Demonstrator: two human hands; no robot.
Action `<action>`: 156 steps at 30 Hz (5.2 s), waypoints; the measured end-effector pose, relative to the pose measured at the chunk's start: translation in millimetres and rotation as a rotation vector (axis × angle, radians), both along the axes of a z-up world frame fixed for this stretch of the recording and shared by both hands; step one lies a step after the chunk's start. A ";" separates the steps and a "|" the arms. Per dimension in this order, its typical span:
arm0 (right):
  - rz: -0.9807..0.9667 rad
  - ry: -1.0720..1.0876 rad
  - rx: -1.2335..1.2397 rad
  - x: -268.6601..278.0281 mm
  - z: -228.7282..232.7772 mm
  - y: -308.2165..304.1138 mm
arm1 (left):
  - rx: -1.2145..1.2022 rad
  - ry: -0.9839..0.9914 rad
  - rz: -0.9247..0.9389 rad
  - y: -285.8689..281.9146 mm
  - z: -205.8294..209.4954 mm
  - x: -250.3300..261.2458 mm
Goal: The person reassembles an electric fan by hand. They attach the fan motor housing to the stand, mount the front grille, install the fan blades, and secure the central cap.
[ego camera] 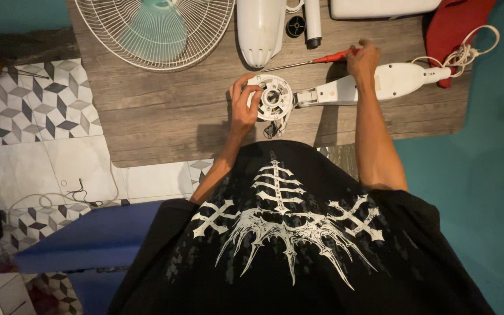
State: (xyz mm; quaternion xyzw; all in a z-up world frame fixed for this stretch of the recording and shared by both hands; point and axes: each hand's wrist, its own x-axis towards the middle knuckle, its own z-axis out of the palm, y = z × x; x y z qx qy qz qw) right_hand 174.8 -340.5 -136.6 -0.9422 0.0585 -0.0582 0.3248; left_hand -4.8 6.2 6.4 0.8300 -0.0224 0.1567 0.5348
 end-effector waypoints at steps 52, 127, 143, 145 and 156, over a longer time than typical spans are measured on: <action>0.351 0.218 0.612 -191.3 137.1 190.7 | -0.259 0.569 -0.152 46.7 -81.6 13.7; -0.201 0.316 1.446 -231.2 79.2 216.9 | -1.583 0.971 -0.426 97.4 -109.6 10.3; -0.252 0.420 1.458 -235.9 68.4 213.2 | -1.359 0.974 -0.318 83.4 -73.7 21.2; -0.200 0.428 1.555 -236.1 69.9 216.3 | -1.267 0.923 -0.260 81.1 -73.6 23.0; -0.179 0.559 1.604 -224.2 67.9 239.1 | -0.201 0.417 0.012 76.3 -95.0 30.9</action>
